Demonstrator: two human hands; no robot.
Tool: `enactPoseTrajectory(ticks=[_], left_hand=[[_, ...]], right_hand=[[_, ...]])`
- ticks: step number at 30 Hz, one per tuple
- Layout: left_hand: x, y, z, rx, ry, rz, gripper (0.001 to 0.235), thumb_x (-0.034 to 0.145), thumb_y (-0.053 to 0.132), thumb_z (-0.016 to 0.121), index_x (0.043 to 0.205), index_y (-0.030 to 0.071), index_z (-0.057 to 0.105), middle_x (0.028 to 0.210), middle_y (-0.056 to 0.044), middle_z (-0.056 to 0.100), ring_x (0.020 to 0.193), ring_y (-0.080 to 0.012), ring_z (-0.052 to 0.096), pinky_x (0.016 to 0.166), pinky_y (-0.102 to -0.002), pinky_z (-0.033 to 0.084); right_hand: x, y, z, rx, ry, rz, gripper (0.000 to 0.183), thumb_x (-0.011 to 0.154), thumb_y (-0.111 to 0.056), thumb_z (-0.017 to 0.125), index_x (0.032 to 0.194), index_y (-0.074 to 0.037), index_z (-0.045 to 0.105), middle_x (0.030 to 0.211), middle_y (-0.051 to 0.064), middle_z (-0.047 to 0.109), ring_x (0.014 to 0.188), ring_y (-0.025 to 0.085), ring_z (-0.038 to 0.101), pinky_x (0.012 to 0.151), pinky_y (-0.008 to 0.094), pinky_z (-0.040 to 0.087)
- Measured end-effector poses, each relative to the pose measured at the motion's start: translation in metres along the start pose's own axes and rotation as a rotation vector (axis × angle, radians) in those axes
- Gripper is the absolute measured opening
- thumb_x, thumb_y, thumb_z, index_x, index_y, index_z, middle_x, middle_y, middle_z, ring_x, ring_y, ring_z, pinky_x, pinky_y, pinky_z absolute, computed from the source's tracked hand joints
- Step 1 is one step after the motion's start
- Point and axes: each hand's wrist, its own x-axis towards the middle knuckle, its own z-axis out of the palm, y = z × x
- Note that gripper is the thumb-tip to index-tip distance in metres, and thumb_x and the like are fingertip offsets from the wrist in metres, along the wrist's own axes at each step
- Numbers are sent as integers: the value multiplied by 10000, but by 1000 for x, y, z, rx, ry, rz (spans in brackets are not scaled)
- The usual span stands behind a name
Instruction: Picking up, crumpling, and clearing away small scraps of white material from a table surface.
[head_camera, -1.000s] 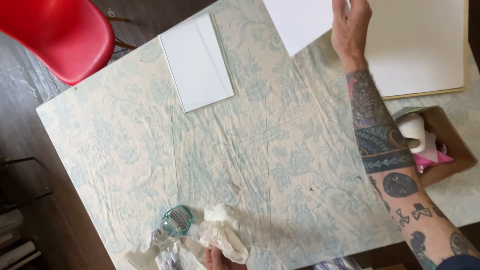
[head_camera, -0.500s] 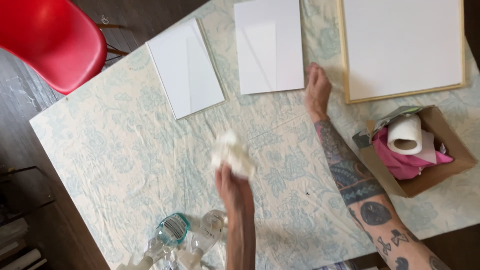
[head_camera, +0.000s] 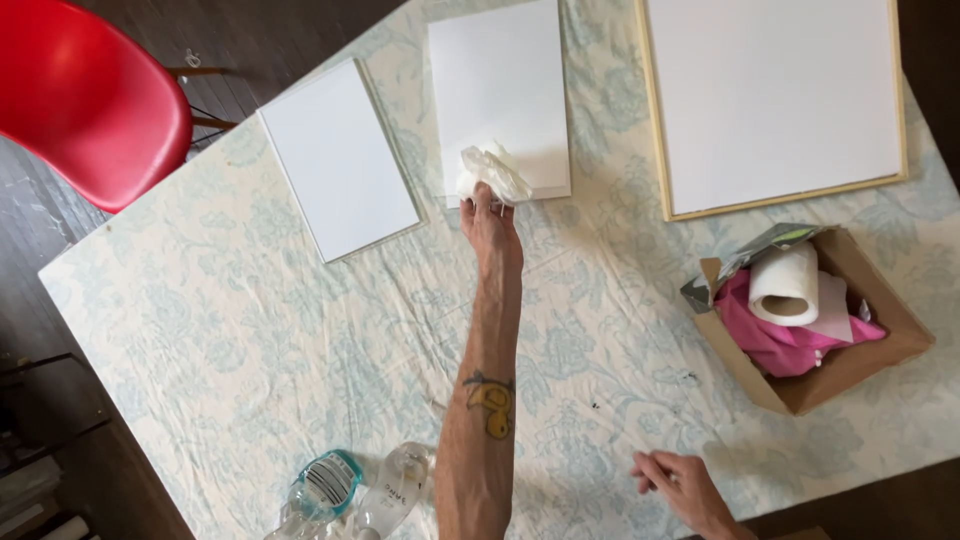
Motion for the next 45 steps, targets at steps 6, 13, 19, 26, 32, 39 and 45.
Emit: enactPoseTrajectory(ticks=[6, 13, 19, 26, 32, 39, 45], left_hand=[[-3, -9, 6, 6, 114, -34, 352, 924, 182, 653, 1257, 101, 576, 1130, -115, 672, 942, -236, 654, 762, -386, 573], [-31, 16, 33, 217, 284, -70, 290, 926, 247, 645, 1123, 35, 662, 1026, -123, 716, 936, -243, 721, 810, -429, 644], [-121, 32, -64, 381, 175, 63, 197, 967, 224, 623, 810, 190, 507, 709, 47, 460, 653, -53, 468, 533, -259, 415], [-331, 20, -119, 629, 295, -542, 143, 844, 104, 529, 910, 43, 640, 814, -53, 510, 742, -172, 377, 647, -330, 425], [-368, -27, -211, 536, 152, -271, 480, 872, 266, 670, 1294, 45, 613, 1160, -87, 720, 977, -177, 693, 796, -348, 568], [-414, 38, -260, 517, 470, -290, 400, 929, 274, 592, 1288, 102, 632, 1201, -37, 687, 1068, -135, 620, 916, -311, 491], [-466, 67, -368, 469, 644, -241, 474, 878, 232, 662, 1332, 100, 624, 1332, -52, 672, 1162, -149, 632, 995, -306, 495]], right_hand=[[-17, 36, -21, -19, -16, 180, 408, 942, -296, 628, 886, -6, 909, 729, 93, 843, 732, 169, 794, 691, 295, 565], [-22, 2, -23, 95, 103, 171, 366, 971, -249, 617, 924, 13, 869, 787, 143, 853, 769, 209, 762, 742, 313, 543], [-33, 29, -31, 257, 75, 392, 352, 985, -164, 645, 1067, 118, 839, 954, 281, 844, 974, 341, 796, 864, 420, 549], [-31, 0, -17, 285, 94, 380, 383, 928, -294, 671, 1192, -55, 812, 1032, 139, 849, 953, 235, 775, 769, 364, 567], [-6, -19, 34, 414, -228, 66, 555, 783, -102, 827, 1307, -10, 667, 1144, 88, 757, 947, 166, 676, 748, 331, 582], [-29, -7, 115, -156, -230, -122, 373, 780, -79, 800, 1144, -25, 740, 1003, 79, 809, 901, 128, 741, 761, 290, 611], [-13, 49, 168, -453, -274, -154, 499, 804, -251, 804, 1259, -89, 680, 1060, 76, 780, 880, 167, 736, 765, 322, 576]])
